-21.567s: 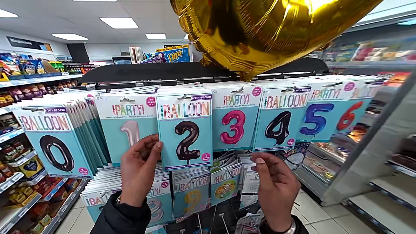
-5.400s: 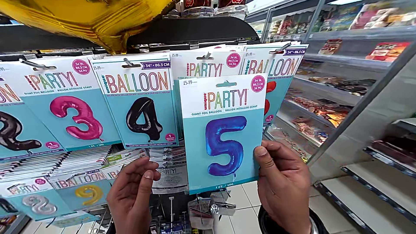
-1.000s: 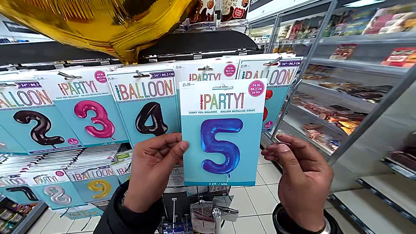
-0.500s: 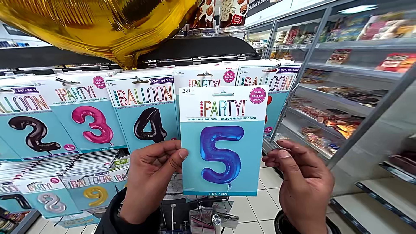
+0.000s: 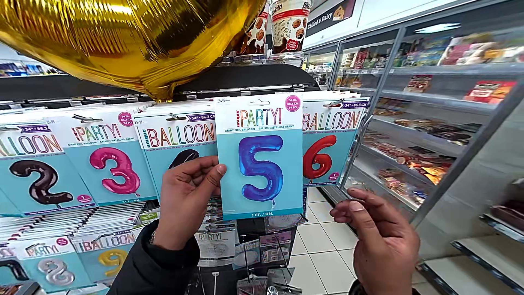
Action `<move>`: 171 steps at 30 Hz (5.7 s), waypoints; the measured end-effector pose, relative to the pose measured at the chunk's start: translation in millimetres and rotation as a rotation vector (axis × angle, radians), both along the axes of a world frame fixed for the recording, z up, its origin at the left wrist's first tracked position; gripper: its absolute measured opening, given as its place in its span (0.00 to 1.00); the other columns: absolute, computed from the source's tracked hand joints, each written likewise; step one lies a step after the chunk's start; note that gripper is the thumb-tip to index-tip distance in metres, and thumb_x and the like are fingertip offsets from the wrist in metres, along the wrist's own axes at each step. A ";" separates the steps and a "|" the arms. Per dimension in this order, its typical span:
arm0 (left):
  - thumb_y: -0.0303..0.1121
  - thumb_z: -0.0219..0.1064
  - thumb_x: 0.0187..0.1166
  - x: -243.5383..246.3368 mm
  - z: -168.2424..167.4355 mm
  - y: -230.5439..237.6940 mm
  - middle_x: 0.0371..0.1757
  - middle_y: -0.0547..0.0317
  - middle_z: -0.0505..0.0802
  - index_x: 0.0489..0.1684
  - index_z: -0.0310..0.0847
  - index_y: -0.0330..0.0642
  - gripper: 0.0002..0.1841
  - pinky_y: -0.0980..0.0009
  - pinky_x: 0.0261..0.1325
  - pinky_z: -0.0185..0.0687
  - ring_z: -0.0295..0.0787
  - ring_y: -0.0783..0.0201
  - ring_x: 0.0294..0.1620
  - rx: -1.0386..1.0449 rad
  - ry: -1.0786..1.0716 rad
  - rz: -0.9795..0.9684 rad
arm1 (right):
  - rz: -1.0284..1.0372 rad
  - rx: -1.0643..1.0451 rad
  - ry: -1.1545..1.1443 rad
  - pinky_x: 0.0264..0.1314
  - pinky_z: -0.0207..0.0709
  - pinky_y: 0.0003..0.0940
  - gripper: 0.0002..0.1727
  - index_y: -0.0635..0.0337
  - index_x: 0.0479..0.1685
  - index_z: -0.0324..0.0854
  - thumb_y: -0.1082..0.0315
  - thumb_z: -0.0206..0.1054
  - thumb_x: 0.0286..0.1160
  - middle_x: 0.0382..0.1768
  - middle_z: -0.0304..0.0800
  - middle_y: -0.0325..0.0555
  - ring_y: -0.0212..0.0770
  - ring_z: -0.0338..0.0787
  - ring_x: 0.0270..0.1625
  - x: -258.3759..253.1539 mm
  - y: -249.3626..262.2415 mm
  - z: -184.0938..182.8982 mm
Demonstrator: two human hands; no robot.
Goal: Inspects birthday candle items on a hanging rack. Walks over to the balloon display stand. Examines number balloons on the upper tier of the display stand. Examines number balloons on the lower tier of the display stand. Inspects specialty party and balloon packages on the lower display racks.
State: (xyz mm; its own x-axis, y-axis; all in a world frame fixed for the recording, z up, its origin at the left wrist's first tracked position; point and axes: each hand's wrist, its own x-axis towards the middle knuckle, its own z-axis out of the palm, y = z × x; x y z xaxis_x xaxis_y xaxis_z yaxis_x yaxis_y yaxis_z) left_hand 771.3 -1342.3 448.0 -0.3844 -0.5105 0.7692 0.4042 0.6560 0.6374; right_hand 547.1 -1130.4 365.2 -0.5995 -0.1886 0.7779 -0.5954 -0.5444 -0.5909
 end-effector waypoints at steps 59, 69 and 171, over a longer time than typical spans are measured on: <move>0.37 0.65 0.85 -15.1 -106.6 95.3 0.46 0.47 0.96 0.64 0.81 0.33 0.18 0.65 0.40 0.96 0.97 0.54 0.40 0.050 0.135 0.129 | 0.294 0.039 -0.145 0.41 0.93 0.35 0.10 0.62 0.51 0.90 0.68 0.74 0.76 0.41 0.93 0.53 0.42 0.95 0.37 -32.6 62.6 3.5; 0.37 0.65 0.85 -29.0 -109.8 100.1 0.46 0.46 0.95 0.65 0.81 0.33 0.18 0.64 0.40 0.97 0.97 0.52 0.41 0.055 0.126 0.075 | 0.234 0.015 -0.134 0.41 0.93 0.33 0.10 0.60 0.51 0.90 0.67 0.75 0.76 0.41 0.93 0.50 0.39 0.94 0.37 -36.8 76.3 4.5; 0.28 0.71 0.80 -126.8 -28.6 97.4 0.48 0.47 0.95 0.58 0.89 0.37 0.12 0.61 0.44 0.95 0.95 0.55 0.41 0.201 -0.036 -0.170 | -0.049 0.087 -0.098 0.49 0.91 0.33 0.16 0.61 0.62 0.84 0.63 0.64 0.83 0.47 0.93 0.47 0.42 0.94 0.46 -87.4 105.9 -12.9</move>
State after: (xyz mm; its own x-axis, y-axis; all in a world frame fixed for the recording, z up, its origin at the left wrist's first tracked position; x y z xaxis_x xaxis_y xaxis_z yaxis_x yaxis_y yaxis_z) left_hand 644.5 -1244.9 419.4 -0.5024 -0.5774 0.6436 0.4726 0.4400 0.7636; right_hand 459.7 -1024.5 352.3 -0.6820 -0.2211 0.6971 -0.5573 -0.4601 -0.6912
